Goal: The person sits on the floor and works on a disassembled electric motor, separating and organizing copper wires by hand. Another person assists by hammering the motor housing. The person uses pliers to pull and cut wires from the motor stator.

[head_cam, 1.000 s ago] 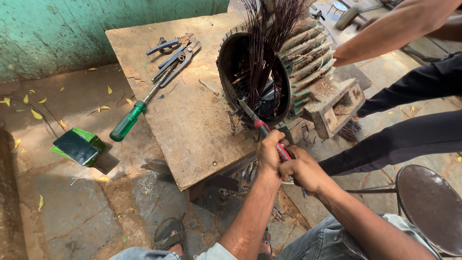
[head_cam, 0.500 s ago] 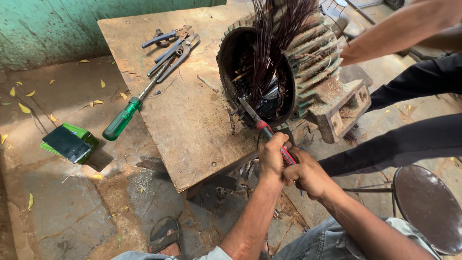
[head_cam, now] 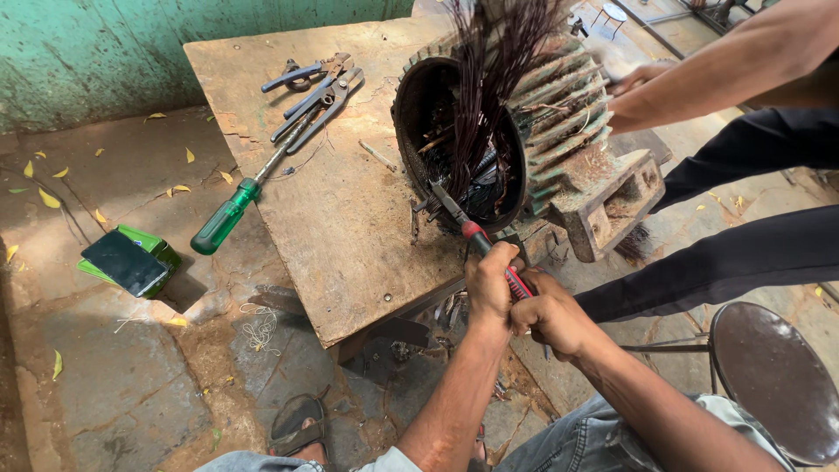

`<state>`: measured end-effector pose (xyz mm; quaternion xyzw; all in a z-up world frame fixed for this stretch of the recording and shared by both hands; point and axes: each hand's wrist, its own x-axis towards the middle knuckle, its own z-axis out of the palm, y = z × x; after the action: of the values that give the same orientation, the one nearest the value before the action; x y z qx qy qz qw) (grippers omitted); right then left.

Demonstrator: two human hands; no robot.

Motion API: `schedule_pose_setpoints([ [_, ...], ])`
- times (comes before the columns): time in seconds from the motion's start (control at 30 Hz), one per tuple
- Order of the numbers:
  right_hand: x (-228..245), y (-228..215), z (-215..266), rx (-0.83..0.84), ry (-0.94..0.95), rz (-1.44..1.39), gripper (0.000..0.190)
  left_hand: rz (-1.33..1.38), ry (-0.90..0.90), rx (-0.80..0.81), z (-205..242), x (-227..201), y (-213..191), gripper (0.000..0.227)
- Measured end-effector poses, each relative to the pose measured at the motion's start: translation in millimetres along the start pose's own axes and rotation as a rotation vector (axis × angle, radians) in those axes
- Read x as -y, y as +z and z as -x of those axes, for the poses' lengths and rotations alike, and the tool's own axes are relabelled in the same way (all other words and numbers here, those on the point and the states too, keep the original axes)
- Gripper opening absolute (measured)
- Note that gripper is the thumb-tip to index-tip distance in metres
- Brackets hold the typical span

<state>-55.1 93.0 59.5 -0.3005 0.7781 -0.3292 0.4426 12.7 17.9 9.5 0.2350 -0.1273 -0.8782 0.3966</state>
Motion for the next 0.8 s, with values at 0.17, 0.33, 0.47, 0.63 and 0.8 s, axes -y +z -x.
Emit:
schedule_pose_setpoints([
  [0.17,-5.3,-1.8,-5.6,0.008,-0.028,-0.073,0.03,0.013,0.036,0.001,-0.6,-0.6,1.2,0.019],
  [0.33,-11.1,-3.2,-6.5,0.019,-0.025,-0.092,0.028,0.0,0.015,-0.002,-0.8,0.5,0.6,0.02],
  [0.47,-11.2,-4.7,-7.7,0.031,-0.033,-0.134,0.029,-0.118,0.032,-0.032,1.9,0.7,1.7,0.016],
  [0.63,-13.9,-5.3,-7.9,0.022,-0.025,-0.142,0.03,-0.102,0.043,-0.04,3.7,-2.2,2.5,0.02],
  [0.8,-13.3,-5.4,-8.9,0.027,-0.014,-0.096,0.028,-0.109,0.039,-0.051,6.8,-6.2,3.6,0.019],
])
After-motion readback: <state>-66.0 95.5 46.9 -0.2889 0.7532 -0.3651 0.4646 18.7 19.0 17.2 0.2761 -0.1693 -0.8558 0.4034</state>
